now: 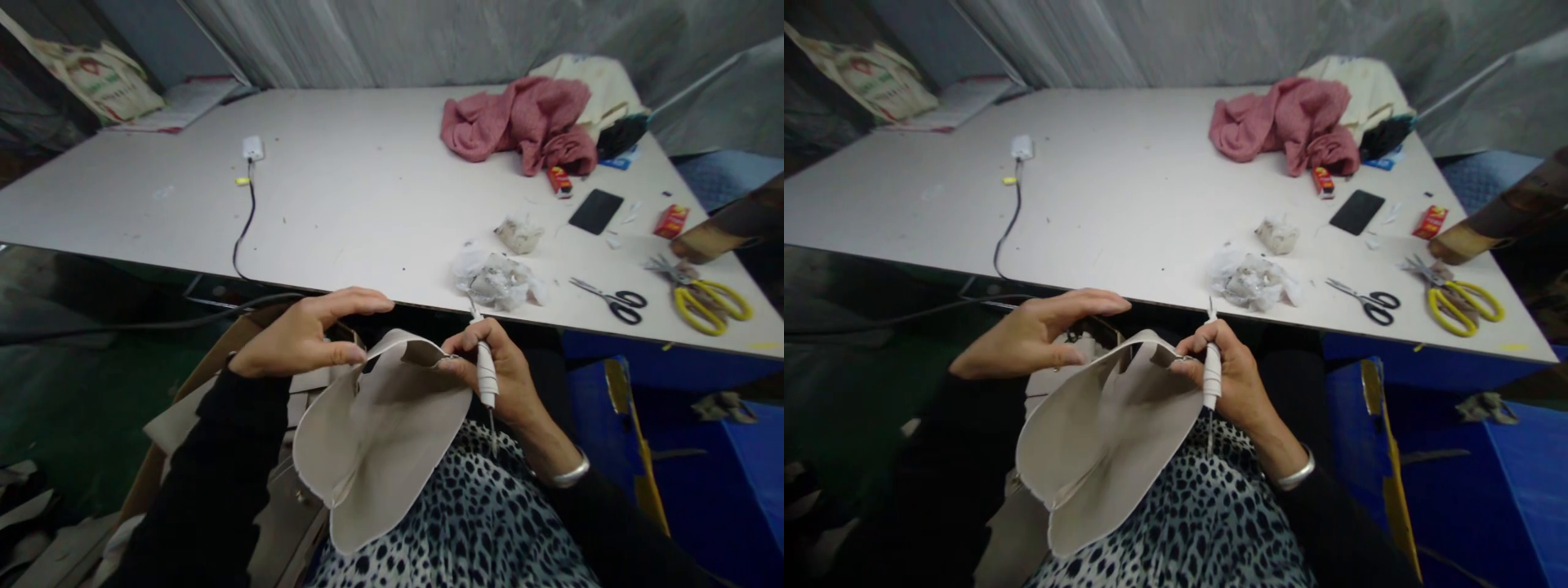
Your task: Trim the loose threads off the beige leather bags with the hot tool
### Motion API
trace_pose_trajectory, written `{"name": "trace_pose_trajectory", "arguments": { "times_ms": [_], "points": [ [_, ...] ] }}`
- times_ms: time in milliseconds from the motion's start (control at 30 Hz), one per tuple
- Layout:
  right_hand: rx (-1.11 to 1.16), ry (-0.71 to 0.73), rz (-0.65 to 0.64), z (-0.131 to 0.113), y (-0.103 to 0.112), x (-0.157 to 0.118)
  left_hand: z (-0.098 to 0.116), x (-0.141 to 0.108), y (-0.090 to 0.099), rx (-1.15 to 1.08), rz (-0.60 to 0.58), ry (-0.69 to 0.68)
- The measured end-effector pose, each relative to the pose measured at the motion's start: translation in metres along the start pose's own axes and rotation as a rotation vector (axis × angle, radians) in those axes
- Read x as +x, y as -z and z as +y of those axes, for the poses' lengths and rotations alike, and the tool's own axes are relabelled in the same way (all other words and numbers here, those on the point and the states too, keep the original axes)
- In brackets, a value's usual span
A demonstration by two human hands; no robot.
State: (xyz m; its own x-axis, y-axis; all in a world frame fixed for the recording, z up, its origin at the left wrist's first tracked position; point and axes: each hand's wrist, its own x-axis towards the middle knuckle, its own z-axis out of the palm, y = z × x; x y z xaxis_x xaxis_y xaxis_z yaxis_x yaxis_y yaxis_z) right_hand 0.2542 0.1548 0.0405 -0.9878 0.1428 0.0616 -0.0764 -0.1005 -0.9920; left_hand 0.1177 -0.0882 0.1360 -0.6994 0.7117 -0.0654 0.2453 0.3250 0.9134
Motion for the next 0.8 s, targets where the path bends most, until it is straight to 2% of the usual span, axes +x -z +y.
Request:
{"name": "trace_pose_trajectory", "arguments": {
  "times_ms": [67, 133, 200, 300, 367, 533, 667, 800],
  "points": [
    [-0.006, 0.015, -0.03, -0.001, -0.006, 0.003, 0.004, 0.022, 0.0, -0.041, -0.2, 0.081],
    [-0.033, 0.047, -0.012, 0.0, -0.01, 0.006, 0.0, 0.04, -0.009, -0.063, -0.375, 0.121],
    [-0.084, 0.084, 0.057, 0.004, -0.012, 0.008, -0.009, 0.051, -0.024, -0.044, -0.452, 0.106],
    [-0.177, 0.112, 0.188, 0.01, -0.009, 0.01, -0.018, 0.056, -0.048, -0.008, -0.426, 0.079],
    [-0.216, 0.125, 0.246, 0.013, -0.007, 0.01, -0.016, 0.056, -0.059, 0.031, -0.38, 0.089],
    [-0.262, 0.156, 0.294, 0.017, -0.004, 0.014, -0.006, 0.065, -0.069, 0.252, -0.271, 0.089],
    [-0.326, 0.186, 0.32, 0.017, -0.002, 0.016, -0.014, 0.074, -0.079, 0.109, -0.27, 0.117],
    [-0.319, 0.188, 0.305, 0.019, 0.004, 0.017, -0.024, 0.079, -0.092, 0.0, -0.176, 0.187]
  ]
}}
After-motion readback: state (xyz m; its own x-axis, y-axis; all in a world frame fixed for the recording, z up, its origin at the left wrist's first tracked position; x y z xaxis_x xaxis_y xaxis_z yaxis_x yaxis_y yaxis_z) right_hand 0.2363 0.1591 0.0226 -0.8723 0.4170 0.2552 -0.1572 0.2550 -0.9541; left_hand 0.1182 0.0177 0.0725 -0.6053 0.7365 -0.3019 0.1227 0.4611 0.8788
